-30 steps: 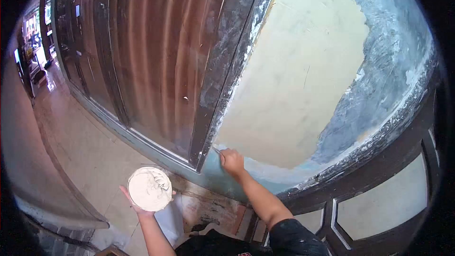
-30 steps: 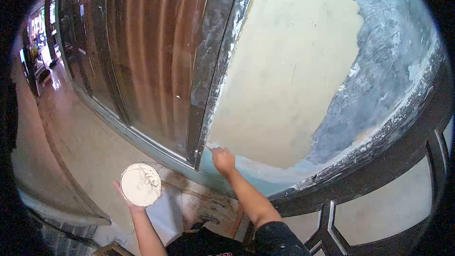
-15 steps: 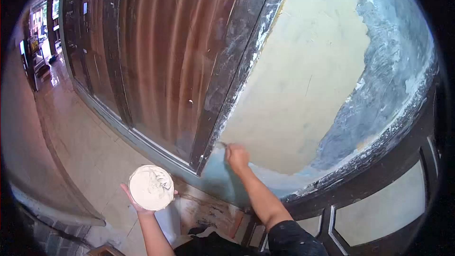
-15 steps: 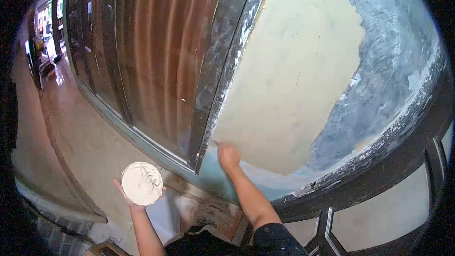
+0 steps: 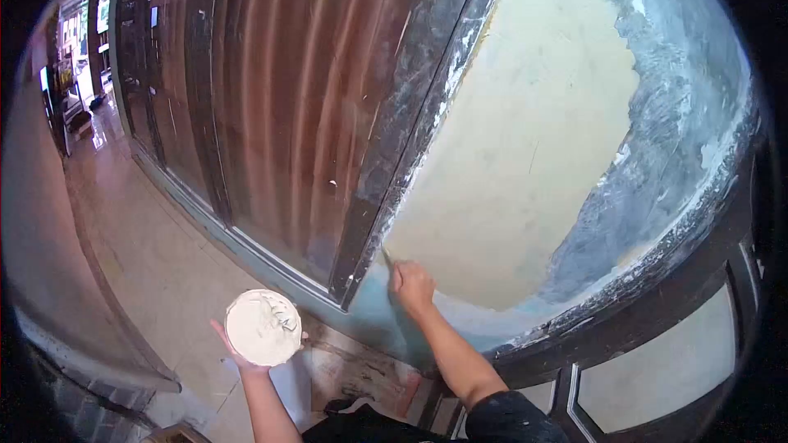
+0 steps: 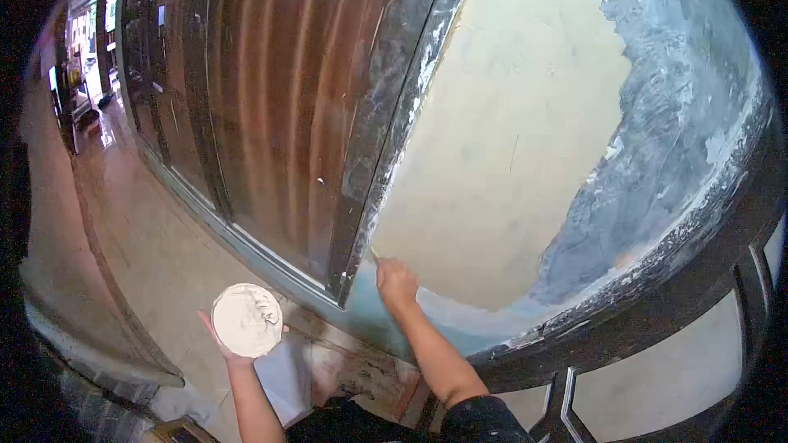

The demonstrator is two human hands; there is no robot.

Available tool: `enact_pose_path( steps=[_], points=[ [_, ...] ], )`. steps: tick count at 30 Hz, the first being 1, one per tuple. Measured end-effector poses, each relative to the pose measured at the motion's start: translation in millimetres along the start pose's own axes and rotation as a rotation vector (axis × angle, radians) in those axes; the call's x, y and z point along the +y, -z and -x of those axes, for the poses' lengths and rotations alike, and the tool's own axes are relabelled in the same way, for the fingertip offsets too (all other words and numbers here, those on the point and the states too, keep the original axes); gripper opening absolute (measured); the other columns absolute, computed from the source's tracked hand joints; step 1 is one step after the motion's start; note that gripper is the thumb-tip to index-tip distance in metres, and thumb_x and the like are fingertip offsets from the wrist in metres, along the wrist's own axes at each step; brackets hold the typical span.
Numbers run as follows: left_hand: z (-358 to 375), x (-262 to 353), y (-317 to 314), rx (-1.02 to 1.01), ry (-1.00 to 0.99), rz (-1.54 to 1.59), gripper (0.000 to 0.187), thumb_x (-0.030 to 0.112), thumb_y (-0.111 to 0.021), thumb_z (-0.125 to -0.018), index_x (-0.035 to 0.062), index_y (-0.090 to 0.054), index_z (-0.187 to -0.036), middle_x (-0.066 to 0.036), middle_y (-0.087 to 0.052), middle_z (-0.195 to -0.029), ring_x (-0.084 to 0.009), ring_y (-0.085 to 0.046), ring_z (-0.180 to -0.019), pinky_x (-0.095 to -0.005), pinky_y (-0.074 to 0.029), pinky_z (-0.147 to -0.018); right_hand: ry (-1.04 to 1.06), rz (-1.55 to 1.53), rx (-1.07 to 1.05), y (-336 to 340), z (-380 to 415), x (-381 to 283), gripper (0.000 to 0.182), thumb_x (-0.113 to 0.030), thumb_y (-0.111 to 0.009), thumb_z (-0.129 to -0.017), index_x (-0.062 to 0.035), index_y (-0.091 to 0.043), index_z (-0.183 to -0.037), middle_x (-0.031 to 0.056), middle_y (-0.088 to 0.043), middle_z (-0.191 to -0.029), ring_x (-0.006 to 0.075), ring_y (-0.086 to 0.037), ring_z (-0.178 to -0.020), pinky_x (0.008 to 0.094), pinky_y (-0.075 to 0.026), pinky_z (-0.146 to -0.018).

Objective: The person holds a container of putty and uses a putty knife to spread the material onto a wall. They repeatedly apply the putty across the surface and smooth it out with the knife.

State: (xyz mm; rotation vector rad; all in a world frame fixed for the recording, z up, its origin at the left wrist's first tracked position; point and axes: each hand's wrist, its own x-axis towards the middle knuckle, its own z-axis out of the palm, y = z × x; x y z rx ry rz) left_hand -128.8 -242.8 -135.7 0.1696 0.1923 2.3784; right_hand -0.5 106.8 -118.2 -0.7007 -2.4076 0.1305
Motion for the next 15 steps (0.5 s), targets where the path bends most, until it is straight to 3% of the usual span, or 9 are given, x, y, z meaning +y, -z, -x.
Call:
enact_pose_path(
  steps=[1, 2, 4, 5, 6, 9, 10, 11, 15],
  points=[
    [-1.4, 0.1, -4.3, -0.101, 0.021, -0.134, 0.102, 0.09, -0.038, -0.088, 0.0108, -0.051, -0.15, -0.02, -0.053, -0.15, -0.053, -0.054, -0.129, -0.0893, -0.039, -0.09, 0.016, 0.007, -0.005, -12.2, 9.7, 2.7, 0.015, -0.021, -0.063, -0.094, -0.0118, -0.075, -0.093, 0.0111, -0.073, -0.092, 0.0344, -0.07, -0.088, 0.0529, -0.055, -0.072],
    [-1.5, -6.5, -9.6, 0.003, -0.023, 0.086, 0.102, 0.09, -0.039, -0.088, 0.0105, -0.051, -0.15, -0.021, -0.054, -0.149, -0.0528, -0.056, -0.126, -0.0885, -0.041, -0.089, 0.02, 0.005, -0.004, -23.9, 15.7, 7.1, 0.015, -0.021, -0.063, -0.094, -0.0118, -0.075, -0.093, 0.0111, -0.073, -0.092, 0.0344, -0.07, -0.088, 0.0529, -0.055, -0.072],
    [-4.4, -7.3, -16.1, 0.01, -0.018, -0.009, 0.102, 0.09, -0.039, -0.087, 0.01, -0.052, -0.149, -0.02, -0.055, -0.148, -0.0527, -0.058, -0.123, -0.0875, -0.042, -0.089, 0.036, 0.162, -0.248, -37.6, 18.7, 12.4, 0.014, -0.02, -0.063, -0.092, -0.0117, -0.074, -0.091, 0.0112, -0.072, -0.091, 0.035, -0.07, -0.087, 0.0533, -0.055, -0.072],
    [-5.2, -6.5, -18.6, 0.007, -0.021, -0.011, 0.102, 0.09, -0.039, -0.087, 0.01, -0.052, -0.149, -0.02, -0.055, -0.148, -0.0527, -0.058, -0.123, -0.0875, -0.042, -0.089, 0.054, 0.117, -0.264, -39.5, 15.3, 22.2, 0.013, -0.019, -0.062, -0.091, -0.0113, -0.073, -0.088, 0.0123, -0.072, -0.089, 0.037, -0.069, -0.086, 0.0533, -0.055, -0.071],
    [-6.3, -5.7, -21.0, -0.028, -0.024, -0.017, 0.103, 0.091, -0.039, -0.087, 0.0096, -0.052, -0.149, -0.02, -0.056, -0.148, -0.0527, -0.058, -0.122, -0.0869, -0.043, -0.089, 0.056, 0.115, -0.26, -37.9, 6.6, 24.9, 0.013, -0.019, -0.062, -0.091, -0.0113, -0.073, -0.088, 0.0123, -0.072, -0.089, 0.037, -0.069, -0.086, 0.0533, -0.055, -0.071],
    [-5.0, -6.2, -18.5, -0.108, -0.022, -0.088, 0.103, 0.09, -0.038, -0.088, 0.0088, -0.052, -0.149, -0.021, -0.056, -0.147, -0.0508, -0.057, -0.125, -0.0842, -0.044, -0.091, 0.098, -0.013, 0.026, -14.6, -15.3, 22.4, 0.014, -0.019, -0.065, -0.09, -0.0096, -0.07, -0.081, 0.0155, -0.069, -0.082, 0.0406, -0.066, -0.081, 0.0531, -0.052, -0.067],
    [-6.3, -7.1, -20.2, -0.125, -0.016, -0.075, 0.103, 0.09, -0.038, -0.088, 0.0088, -0.051, -0.15, -0.021, -0.055, -0.148, -0.05, -0.056, -0.127, -0.0828, -0.045, -0.092, 0.097, -0.012, 0.025, -3.9, -11.3, 15.9, 0.014, -0.019, -0.065, -0.09, -0.0096, -0.07, -0.081, 0.0155, -0.069, -0.082, 0.0406, -0.066, -0.081, 0.0531, -0.052, -0.067],
    [-4.4, -6.7, -8.9, -0.05, -0.003, 0.22, 0.102, 0.09, -0.038, -0.089, 0.0086, -0.051, -0.15, -0.021, -0.054, -0.149, -0.0493, -0.055, -0.128, -0.0791, -0.047, -0.095, 0.074, -0.021, 0.027, 6.1, -7.9, 7.9, 0.014, -0.019, -0.065, -0.09, -0.0097, -0.07, -0.081, 0.0154, -0.069, -0.082, 0.0405, -0.066, -0.08, 0.0532, -0.052, -0.067],
    [-6.7, -8.6, -20.4, -0.052, -0.019, -0.022, 0.101, 0.089, -0.039, -0.089, 0.0083, -0.052, -0.148, -0.02, -0.056, -0.148, -0.0491, -0.056, -0.127, -0.0785, -0.047, -0.095, 0.102, 0.005, -0.092, -37.1, 23.4, 24.6, 0.015, -0.019, -0.065, -0.092, -0.011, -0.071, -0.082, 0.015, -0.069, -0.082, 0.041, -0.066, -0.08, 0.0541, -0.052, -0.069]
  ],
)
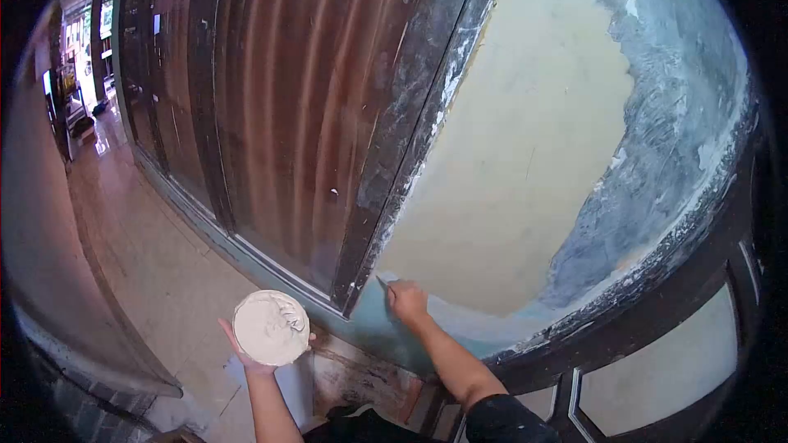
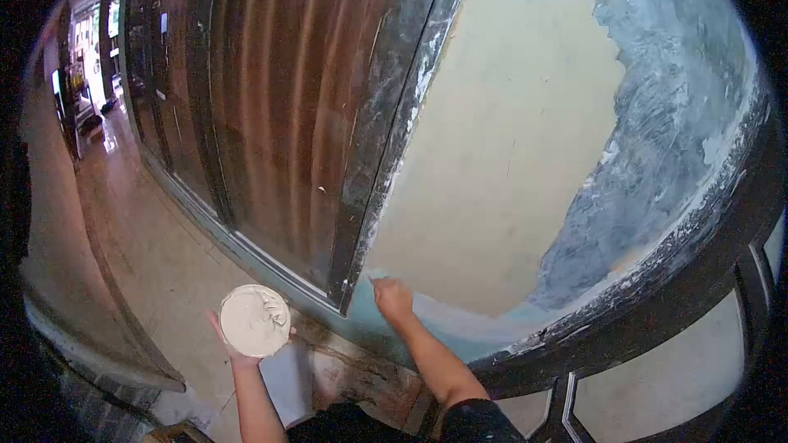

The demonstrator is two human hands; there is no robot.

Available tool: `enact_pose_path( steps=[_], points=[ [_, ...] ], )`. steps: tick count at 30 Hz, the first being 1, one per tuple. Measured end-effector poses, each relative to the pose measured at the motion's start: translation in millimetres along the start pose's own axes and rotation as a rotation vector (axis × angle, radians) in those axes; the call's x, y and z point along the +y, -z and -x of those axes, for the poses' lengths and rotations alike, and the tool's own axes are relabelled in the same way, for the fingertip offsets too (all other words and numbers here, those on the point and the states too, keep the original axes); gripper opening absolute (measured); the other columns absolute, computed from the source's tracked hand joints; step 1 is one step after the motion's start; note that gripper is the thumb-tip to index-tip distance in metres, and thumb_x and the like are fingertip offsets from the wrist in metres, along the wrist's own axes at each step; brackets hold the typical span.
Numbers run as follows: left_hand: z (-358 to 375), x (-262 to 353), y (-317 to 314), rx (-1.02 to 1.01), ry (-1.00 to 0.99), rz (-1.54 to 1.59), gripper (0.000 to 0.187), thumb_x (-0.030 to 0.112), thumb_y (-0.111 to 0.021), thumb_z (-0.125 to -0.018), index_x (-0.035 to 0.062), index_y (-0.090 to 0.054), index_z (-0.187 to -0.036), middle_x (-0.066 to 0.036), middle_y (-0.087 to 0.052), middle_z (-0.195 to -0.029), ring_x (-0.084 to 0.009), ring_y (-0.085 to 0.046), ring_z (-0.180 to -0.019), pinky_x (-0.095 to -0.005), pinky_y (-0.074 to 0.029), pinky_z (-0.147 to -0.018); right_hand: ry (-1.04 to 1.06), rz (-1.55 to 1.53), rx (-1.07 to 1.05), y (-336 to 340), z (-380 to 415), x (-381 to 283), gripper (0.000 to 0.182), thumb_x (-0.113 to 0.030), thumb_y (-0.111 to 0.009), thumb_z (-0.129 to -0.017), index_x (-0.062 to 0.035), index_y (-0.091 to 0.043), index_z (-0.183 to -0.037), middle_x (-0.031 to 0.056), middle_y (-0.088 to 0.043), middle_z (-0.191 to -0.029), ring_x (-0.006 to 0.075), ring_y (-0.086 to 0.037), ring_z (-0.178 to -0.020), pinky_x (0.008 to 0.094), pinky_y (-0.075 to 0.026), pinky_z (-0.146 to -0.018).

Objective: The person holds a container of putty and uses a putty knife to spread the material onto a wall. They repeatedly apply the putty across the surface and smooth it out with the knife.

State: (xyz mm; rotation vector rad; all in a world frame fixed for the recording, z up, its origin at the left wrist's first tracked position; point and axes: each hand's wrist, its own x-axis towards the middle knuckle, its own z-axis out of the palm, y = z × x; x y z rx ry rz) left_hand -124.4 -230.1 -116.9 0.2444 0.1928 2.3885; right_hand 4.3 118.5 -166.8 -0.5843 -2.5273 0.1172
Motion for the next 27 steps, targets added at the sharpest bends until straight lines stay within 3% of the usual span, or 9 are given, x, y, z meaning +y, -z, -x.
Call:
enact_pose_path(
  steps=[3, 6, 9, 11, 14, 18, 21, 23, 27],
  points=[
    [-4.2, 4.4, 14.6, -0.104, 0.055, 0.009, 0.102, 0.09, -0.04, -0.088, 0.0099, -0.051, -0.15, -0.02, -0.054, -0.15, -0.0511, -0.056, -0.126, -0.0847, -0.043, -0.093, -0.066, 0.057, -0.191, -12.4, -7.2, 13.8, 0.014, -0.02, -0.064, -0.092, -0.0116, -0.075, -0.09, 0.0147, -0.072, -0.089, 0.0397, -0.068, -0.086, 0.054, -0.054, -0.072],
    [-1.3, 1.2, -1.9, 0.094, 0.029, 0.06, 0.104, 0.092, -0.039, -0.086, 0.0112, -0.049, -0.151, -0.021, -0.054, -0.149, -0.0526, -0.056, -0.126, -0.0872, -0.041, -0.091, -0.157, 0.012, 0.073, 30.2, -25.4, -2.1, 0.015, -0.017, -0.065, -0.091, -0.0131, -0.078, -0.098, 0.012, -0.074, -0.097, 0.0349, -0.069, -0.091, 0.0527, -0.055, -0.075],
    [-4.1, -4.8, 2.4, 0.066, 0.046, 0.038, 0.106, 0.094, -0.037, -0.085, 0.012, -0.048, -0.152, -0.022, -0.052, -0.15, -0.0539, -0.055, -0.126, -0.0885, -0.041, -0.09, -0.059, -0.11, 0.212, 57.7, -18.1, -15.2, 0.015, -0.014, -0.067, -0.09, -0.012, -0.078, -0.1, 0.0099, -0.073, -0.096, 0.0326, -0.068, -0.091, 0.0495, -0.056, -0.076],
    [-9.9, -10.9, -5.0, -0.016, 0.103, 0.02, 0.109, 0.095, -0.035, -0.085, 0.011, -0.046, -0.153, -0.024, -0.05, -0.152, -0.0547, -0.054, -0.127, -0.0878, -0.04, -0.092, -0.057, -0.116, 0.179, 87.2, -19.5, -34.4, 0.018, -0.008, -0.069, -0.086, -0.0114, -0.078, -0.102, 0.0066, -0.074, -0.098, 0.031, -0.068, -0.095, 0.0458, -0.056, -0.079],
    [-20.2, -24.2, -26.8, 0.001, 0.17, 0.112, 0.123, 0.1, -0.027, -0.08, 0.0016, -0.042, -0.153, -0.03, -0.053, -0.145, -0.0569, -0.058, -0.122, -0.0813, -0.045, -0.096, 0.475, -0.25, 0.18, 121.8, -35.9, -55.3, 0.033, -0.002, -0.07, -0.077, -0.015, -0.077, -0.107, 0.0024, -0.074, -0.106, 0.0295, -0.066, -0.104, 0.0438, -0.054, -0.091],
    [-34.8, -33.5, -24.1, -0.193, 0.21, -0.113, 0.114, 0.096, -0.03, -0.084, 0.0072, -0.044, -0.154, -0.025, -0.05, -0.151, -0.0533, -0.053, -0.131, -0.0825, -0.04, -0.101, 0.794, -0.214, 0.014, 162.0, -36.9, -89.5, 0.036, -0.01, -0.069, -0.08, -0.0132, -0.073, -0.115, 0.0031, -0.07, -0.121, 0.0307, -0.062, -0.119, 0.0459, -0.051, -0.101],
    [-37.5, -40.6, -28.7, 0.056, 0.175, 0.005, 0.107, 0.091, -0.029, -0.09, 0.0062, -0.049, -0.151, -0.021, -0.053, -0.151, -0.0443, -0.055, -0.133, -0.0666, -0.043, -0.112, 0.898, -0.137, -0.029, 168.0, -31.6, -94.8, 0.035, -0.016, -0.067, -0.083, -0.0138, -0.071, -0.118, 0.003, -0.068, -0.125, 0.0309, -0.06, -0.123, 0.0467, -0.051, -0.101],
    [-38.2, -42.6, -27.5, -0.041, 0.175, -0.029, 0.104, 0.089, -0.029, -0.092, 0.0062, -0.05, -0.15, -0.02, -0.054, -0.15, -0.0428, -0.055, -0.134, -0.0641, -0.043, -0.112, 0.875, -0.163, -0.028, 165.7, -25.2, -94.1, 0.034, -0.019, -0.066, -0.084, -0.0146, -0.072, -0.118, 0.002, -0.068, -0.124, 0.0307, -0.06, -0.124, 0.0477, -0.051, -0.103],
    [-43.6, -47.5, -24.0, 0.041, 0.175, -0.032, 0.113, 0.092, -0.024, -0.09, 0.0004, -0.045, -0.152, -0.023, -0.054, -0.15, -0.0437, -0.055, -0.135, -0.0623, -0.045, -0.112, 0.801, -0.187, -0.015, 161.6, -19.3, -93.6, 0.036, -0.015, -0.068, -0.082, -0.0152, -0.072, -0.118, 0.0004, -0.068, -0.125, 0.0288, -0.061, -0.124, 0.0482, -0.051, -0.103]
  ],
)
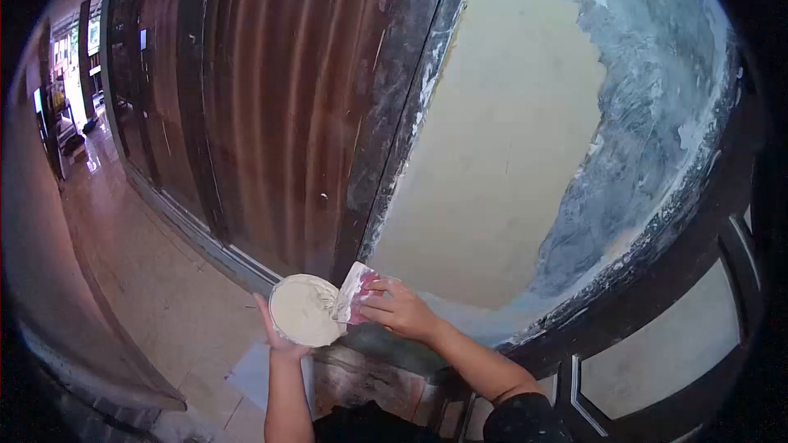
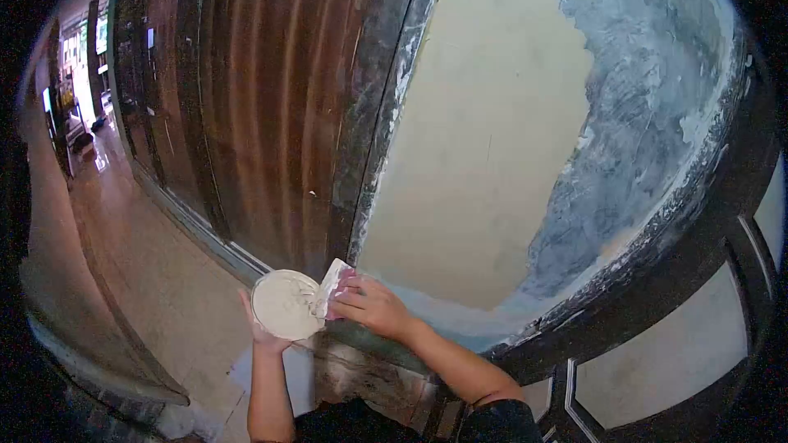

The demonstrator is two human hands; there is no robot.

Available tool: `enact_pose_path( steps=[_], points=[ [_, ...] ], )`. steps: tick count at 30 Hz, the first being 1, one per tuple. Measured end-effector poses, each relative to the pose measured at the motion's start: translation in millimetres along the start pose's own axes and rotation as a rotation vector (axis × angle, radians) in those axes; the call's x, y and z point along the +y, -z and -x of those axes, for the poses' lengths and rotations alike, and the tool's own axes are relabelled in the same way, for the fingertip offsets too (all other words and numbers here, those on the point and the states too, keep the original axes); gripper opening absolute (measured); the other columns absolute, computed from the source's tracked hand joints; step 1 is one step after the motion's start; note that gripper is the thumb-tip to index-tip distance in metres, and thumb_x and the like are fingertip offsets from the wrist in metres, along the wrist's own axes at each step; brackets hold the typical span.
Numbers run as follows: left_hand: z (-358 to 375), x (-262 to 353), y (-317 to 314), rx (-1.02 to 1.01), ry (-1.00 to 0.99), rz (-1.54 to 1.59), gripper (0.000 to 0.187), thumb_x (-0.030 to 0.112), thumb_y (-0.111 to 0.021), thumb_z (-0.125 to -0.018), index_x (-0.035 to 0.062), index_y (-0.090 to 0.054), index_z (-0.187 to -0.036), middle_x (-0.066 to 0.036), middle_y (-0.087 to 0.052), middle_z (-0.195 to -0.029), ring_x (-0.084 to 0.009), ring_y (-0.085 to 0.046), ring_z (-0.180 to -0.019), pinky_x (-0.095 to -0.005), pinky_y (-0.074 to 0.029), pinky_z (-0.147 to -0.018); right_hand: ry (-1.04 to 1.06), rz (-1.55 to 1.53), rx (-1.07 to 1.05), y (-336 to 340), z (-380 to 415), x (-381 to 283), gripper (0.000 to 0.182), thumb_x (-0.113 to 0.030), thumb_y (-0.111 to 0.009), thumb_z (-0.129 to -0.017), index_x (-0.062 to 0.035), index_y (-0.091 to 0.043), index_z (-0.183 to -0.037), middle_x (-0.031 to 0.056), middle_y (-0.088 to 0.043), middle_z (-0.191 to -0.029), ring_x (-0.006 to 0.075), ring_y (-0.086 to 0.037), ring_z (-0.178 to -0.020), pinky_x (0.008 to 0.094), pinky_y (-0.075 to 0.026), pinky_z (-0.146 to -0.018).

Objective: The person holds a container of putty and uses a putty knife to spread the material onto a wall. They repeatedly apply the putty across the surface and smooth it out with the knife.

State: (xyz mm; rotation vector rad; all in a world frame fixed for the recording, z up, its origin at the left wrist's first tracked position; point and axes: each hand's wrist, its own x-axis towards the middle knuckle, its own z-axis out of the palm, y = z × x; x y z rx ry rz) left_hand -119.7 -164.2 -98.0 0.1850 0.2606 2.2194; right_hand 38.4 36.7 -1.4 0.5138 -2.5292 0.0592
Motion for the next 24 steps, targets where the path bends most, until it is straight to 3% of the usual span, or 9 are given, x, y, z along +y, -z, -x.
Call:
enact_pose_path(
  steps=[6, 10, 12, 13, 15, 17, 19, 20, 24],
  points=[
    [-3.9, -2.2, -3.2, -0.03, 0.007, -0.015, 0.113, 0.092, -0.025, -0.09, -0.0001, -0.043, -0.153, -0.025, -0.052, -0.151, -0.0442, -0.054, -0.136, -0.0617, -0.045, -0.113, -0.086, -0.059, 0.074, -7.5, 7.1, -5.0, 0.044, -0.009, -0.073, -0.079, -0.0145, -0.073, -0.122, 0.0022, -0.07, -0.121, 0.0288, -0.062, -0.122, 0.047, -0.052, -0.099],
    [-3.6, -1.9, -2.7, -0.081, 0.042, 0.02, 0.112, 0.091, -0.024, -0.091, 0.0001, -0.042, -0.154, -0.025, -0.052, -0.151, -0.0446, -0.053, -0.137, -0.0621, -0.044, -0.113, -0.127, -0.044, 0.089, -10.1, 9.4, -6.9, 0.039, -0.009, -0.076, -0.076, -0.014, -0.076, -0.116, 0.0014, -0.072, -0.116, 0.0283, -0.064, -0.118, 0.0466, -0.053, -0.097],
    [-4.8, -3.8, -2.2, -0.043, 0.007, 0.033, 0.112, 0.091, -0.024, -0.091, 0.0001, -0.043, -0.153, -0.025, -0.052, -0.151, -0.0443, -0.053, -0.136, -0.0619, -0.043, -0.114, -0.132, -0.053, 0.133, -14.5, 12.1, -7.3, 0.039, -0.009, -0.076, -0.075, -0.0147, -0.076, -0.114, -0.0005, -0.074, -0.112, 0.0269, -0.066, -0.114, 0.0448, -0.054, -0.094],
    [-4.9, -3.6, -2.6, -0.062, 0.017, -0.026, 0.105, 0.089, -0.03, -0.092, 0.0032, -0.049, -0.151, -0.021, -0.055, -0.15, -0.042, -0.055, -0.134, -0.0599, -0.044, -0.113, -0.151, -0.023, 0.134, -13.8, 12.7, -8.6, 0.039, -0.009, -0.075, -0.074, -0.0152, -0.077, -0.112, -0.0013, -0.074, -0.112, 0.0256, -0.067, -0.113, 0.0431, -0.054, -0.092],
    [-5.9, -4.2, -1.7, -0.072, 0.025, -0.005, 0.109, 0.09, -0.027, -0.091, 0.0018, -0.046, -0.152, -0.023, -0.053, -0.151, -0.0432, -0.054, -0.135, -0.06, -0.043, -0.114, -0.154, 0.01, 0.189, -10.9, 8.4, -10.6, 0.037, -0.009, -0.075, -0.072, -0.0165, -0.078, -0.107, -0.0033, -0.076, -0.109, 0.0225, -0.07, -0.106, 0.0376, -0.054, -0.083],
    [-6.1, -4.0, 1.5, -0.059, 0.034, 0.035, 0.113, 0.092, -0.024, -0.09, 0.001, -0.044, -0.153, -0.024, -0.051, -0.152, -0.0449, -0.053, -0.135, -0.0609, -0.043, -0.114, -0.164, 0.033, 0.218, -13.6, 8.6, -13.1, 0.033, -0.009, -0.077, -0.073, -0.0156, -0.079, -0.105, -0.0024, -0.077, -0.106, 0.0222, -0.07, -0.1, 0.0373, -0.053, -0.078],
    [-5.4, -3.8, -0.8, -0.057, 0.044, 0.037, 0.112, 0.092, -0.024, -0.09, 0.0027, -0.043, -0.154, -0.025, -0.05, -0.153, -0.0483, -0.053, -0.134, -0.0689, -0.042, -0.111, -0.182, 0.075, 0.276, -14.2, 5.8, -15.5, 0.031, -0.008, -0.079, -0.073, -0.0143, -0.08, -0.103, -0.0009, -0.078, -0.099, 0.023, -0.071, -0.088, 0.0365, -0.053, -0.072],
    [-3.5, -3.6, -3.0, -0.148, 0.064, 0.055, 0.113, 0.094, -0.024, -0.088, 0.005, -0.04, -0.156, -0.026, -0.048, -0.154, -0.0522, -0.052, -0.133, -0.0784, -0.04, -0.105, -0.181, 0.074, 0.276, -15.5, 6.5, -15.5, 0.031, -0.008, -0.079, -0.073, -0.0143, -0.08, -0.103, -0.0009, -0.078, -0.099, 0.023, -0.071, -0.088, 0.0365, -0.053, -0.072],
    [0.5, 1.4, -3.3, -0.232, 0.087, -0.017, 0.116, 0.097, -0.027, -0.084, 0.0072, -0.04, -0.157, -0.026, -0.043, -0.157, -0.0539, -0.048, -0.136, -0.0838, -0.037, -0.103, -0.303, 0.085, 0.286, -20.0, 15.5, -8.1, 0.029, -0.002, -0.072, -0.076, -0.0149, -0.08, -0.1, -0.0004, -0.078, -0.098, 0.0215, -0.072, -0.087, 0.0382, -0.058, -0.07]
  ],
)
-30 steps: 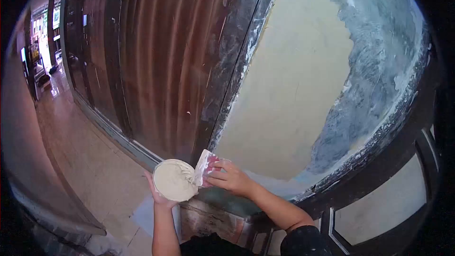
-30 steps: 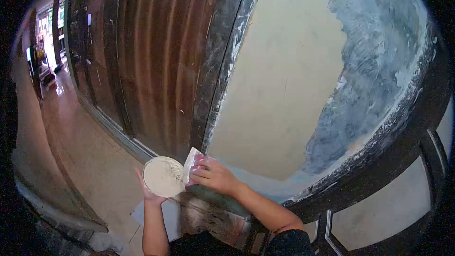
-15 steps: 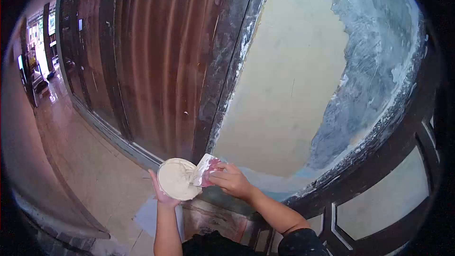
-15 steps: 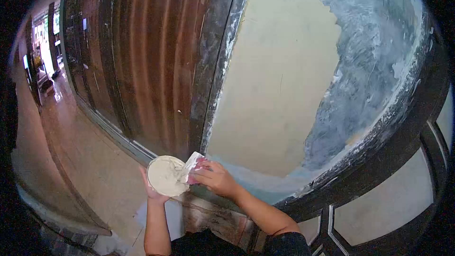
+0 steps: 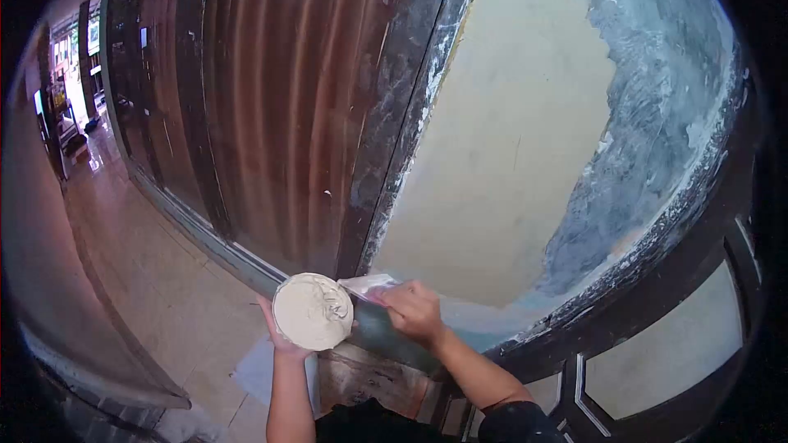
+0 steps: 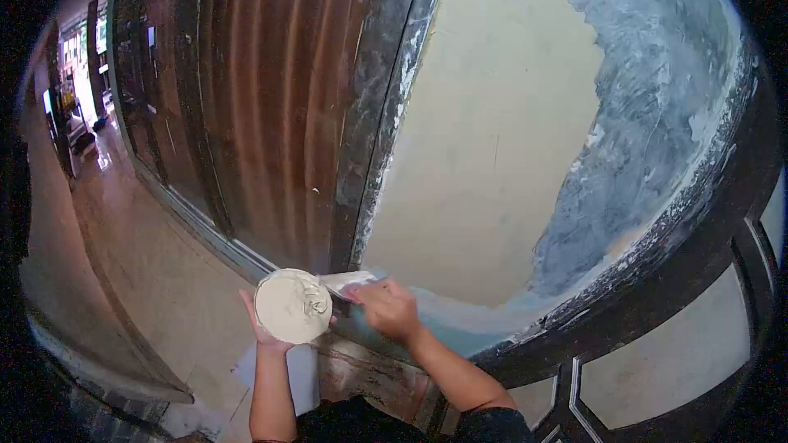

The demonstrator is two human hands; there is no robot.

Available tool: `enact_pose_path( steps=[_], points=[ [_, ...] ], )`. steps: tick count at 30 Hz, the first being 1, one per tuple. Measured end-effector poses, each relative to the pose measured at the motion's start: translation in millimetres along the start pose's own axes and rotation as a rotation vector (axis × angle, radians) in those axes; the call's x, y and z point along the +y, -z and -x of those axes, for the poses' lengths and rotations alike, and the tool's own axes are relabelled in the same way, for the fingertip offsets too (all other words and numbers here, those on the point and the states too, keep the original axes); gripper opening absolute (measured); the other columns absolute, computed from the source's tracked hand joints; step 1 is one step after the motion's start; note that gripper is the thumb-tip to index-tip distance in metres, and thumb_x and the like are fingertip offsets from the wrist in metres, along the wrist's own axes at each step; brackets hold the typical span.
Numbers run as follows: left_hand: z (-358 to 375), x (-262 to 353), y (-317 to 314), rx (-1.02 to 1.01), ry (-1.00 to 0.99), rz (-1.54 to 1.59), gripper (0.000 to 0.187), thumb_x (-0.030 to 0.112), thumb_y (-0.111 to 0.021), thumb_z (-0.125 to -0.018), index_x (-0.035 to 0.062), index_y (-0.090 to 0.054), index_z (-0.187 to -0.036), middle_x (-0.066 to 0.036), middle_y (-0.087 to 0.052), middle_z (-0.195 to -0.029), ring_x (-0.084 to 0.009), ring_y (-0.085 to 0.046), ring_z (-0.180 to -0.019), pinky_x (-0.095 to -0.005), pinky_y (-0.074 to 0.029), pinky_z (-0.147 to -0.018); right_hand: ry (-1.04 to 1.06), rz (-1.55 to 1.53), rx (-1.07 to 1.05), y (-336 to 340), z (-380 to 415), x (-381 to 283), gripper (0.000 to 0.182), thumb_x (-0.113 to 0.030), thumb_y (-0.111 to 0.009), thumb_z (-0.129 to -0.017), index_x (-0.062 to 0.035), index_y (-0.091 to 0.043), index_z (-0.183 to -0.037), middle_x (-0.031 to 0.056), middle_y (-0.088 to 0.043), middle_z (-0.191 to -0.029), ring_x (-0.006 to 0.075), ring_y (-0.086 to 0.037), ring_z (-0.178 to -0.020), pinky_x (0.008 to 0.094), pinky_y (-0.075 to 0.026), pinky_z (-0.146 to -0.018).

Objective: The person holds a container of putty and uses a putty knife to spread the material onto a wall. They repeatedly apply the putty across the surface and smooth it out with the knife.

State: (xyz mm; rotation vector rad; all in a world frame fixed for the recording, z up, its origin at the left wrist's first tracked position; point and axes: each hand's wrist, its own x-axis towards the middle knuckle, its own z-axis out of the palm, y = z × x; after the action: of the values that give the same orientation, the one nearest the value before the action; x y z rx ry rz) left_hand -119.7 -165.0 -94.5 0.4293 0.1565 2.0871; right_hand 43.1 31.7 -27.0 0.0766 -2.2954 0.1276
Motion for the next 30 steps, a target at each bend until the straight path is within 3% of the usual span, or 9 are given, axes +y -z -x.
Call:
enact_pose_path(
  steps=[4, 10, 13, 16, 17, 18, 20, 25, 30],
  points=[
    [10.1, 4.4, -3.9, 0.119, -0.008, 0.114, 0.119, 0.099, -0.029, -0.08, 0.0089, -0.039, -0.158, -0.027, -0.048, -0.153, -0.0565, -0.053, -0.13, -0.0865, -0.038, -0.098, -0.233, 0.075, 0.165, -0.1, 0.0, 34.2, 0.019, -0.006, -0.071, -0.084, -0.0134, -0.08, -0.098, 0.0036, -0.078, -0.096, 0.026, -0.07, -0.084, 0.0379, -0.058, -0.072],
    [25.3, 11.7, 7.8, 0.18, -0.07, 0.101, 0.119, 0.099, -0.027, -0.081, 0.008, -0.039, -0.157, -0.028, -0.047, -0.153, -0.0589, -0.053, -0.129, -0.0856, -0.041, -0.097, -0.483, 0.083, -0.047, -67.6, 80.3, 94.4, 0.011, -0.015, -0.068, -0.092, -0.0129, -0.078, -0.097, 0.0063, -0.075, -0.096, 0.0312, -0.068, -0.091, 0.0475, -0.057, -0.076],
    [30.6, 16.2, 2.8, 0.149, -0.078, 0.11, 0.119, 0.099, -0.028, -0.081, 0.0078, -0.04, -0.156, -0.029, -0.048, -0.151, -0.059, -0.054, -0.127, -0.0853, -0.041, -0.096, -0.632, 0.253, -0.293, -90.2, 94.5, 101.3, 0.017, -0.022, -0.064, -0.094, -0.0135, -0.078, -0.099, 0.0092, -0.074, -0.093, 0.0342, -0.069, -0.092, 0.0496, -0.056, -0.079],
    [37.7, 18.8, -6.1, 0.18, -0.099, 0.374, 0.121, 0.1, -0.029, -0.079, 0.0061, -0.041, -0.155, -0.029, -0.049, -0.15, -0.0594, -0.055, -0.124, -0.0849, -0.042, -0.094, -0.68, 0.248, -0.336, -101.6, 93.8, 119.4, 0.018, -0.022, -0.064, -0.094, -0.0137, -0.078, -0.099, 0.011, -0.074, -0.094, 0.0362, -0.068, -0.092, 0.052, -0.055, -0.079],
    [39.4, 18.5, 7.5, 0.142, -0.082, 0.193, 0.121, 0.1, -0.028, -0.079, 0.0062, -0.041, -0.155, -0.029, -0.049, -0.15, -0.0594, -0.055, -0.124, -0.0852, -0.042, -0.095, -0.675, 0.129, -0.155, -105.8, 98.5, 126.2, 0.016, -0.021, -0.065, -0.093, -0.0137, -0.078, -0.096, 0.0117, -0.074, -0.094, 0.0366, -0.068, -0.092, 0.0521, -0.054, -0.078],
    [39.1, 20.4, 9.9, 0.103, -0.064, 0.011, 0.122, 0.1, -0.028, -0.079, 0.0062, -0.041, -0.155, -0.029, -0.049, -0.15, -0.0594, -0.055, -0.125, -0.0854, -0.041, -0.095, -0.675, 0.124, -0.158, -106.4, 100.4, 126.8, 0.016, -0.021, -0.065, -0.093, -0.0137, -0.078, -0.096, 0.0117, -0.074, -0.094, 0.0366, -0.068, -0.092, 0.0521, -0.054, -0.078],
    [47.7, 17.5, 10.1, 0.222, -0.117, 0.229, 0.12, 0.1, -0.027, -0.079, 0.0084, -0.041, -0.156, -0.028, -0.049, -0.151, -0.0592, -0.054, -0.125, -0.0863, -0.04, -0.095, -0.555, 0.183, 0.009, -110.2, 104.2, 125.7, 0.015, -0.02, -0.065, -0.092, -0.0135, -0.078, -0.095, 0.0116, -0.074, -0.093, 0.0362, -0.068, -0.092, 0.0514, -0.055, -0.078],
    [52.8, 21.9, 14.8, 0.221, -0.122, 0.126, 0.118, 0.099, -0.027, -0.081, 0.0095, -0.042, -0.155, -0.027, -0.049, -0.15, -0.0595, -0.054, -0.125, -0.0869, -0.039, -0.095, -0.649, 0.216, -0.362, -111.4, 100.3, 107.1, 0.016, -0.023, -0.065, -0.093, -0.0132, -0.077, -0.098, 0.0112, -0.072, -0.098, 0.0374, -0.066, -0.094, 0.0512, -0.055, -0.084],
    [54.6, 25.1, 5.7, 0.271, -0.149, 0.203, 0.119, 0.1, -0.028, -0.08, 0.0081, -0.043, -0.154, -0.028, -0.051, -0.148, -0.0597, -0.054, -0.124, -0.0867, -0.041, -0.094, -0.671, 0.248, -0.11, -102.1, 89.0, 108.8, 0.019, -0.024, -0.064, -0.094, -0.0113, -0.076, -0.101, 0.0118, -0.07, -0.094, 0.0367, -0.065, -0.098, 0.0527, -0.054, -0.083]
  ],
)
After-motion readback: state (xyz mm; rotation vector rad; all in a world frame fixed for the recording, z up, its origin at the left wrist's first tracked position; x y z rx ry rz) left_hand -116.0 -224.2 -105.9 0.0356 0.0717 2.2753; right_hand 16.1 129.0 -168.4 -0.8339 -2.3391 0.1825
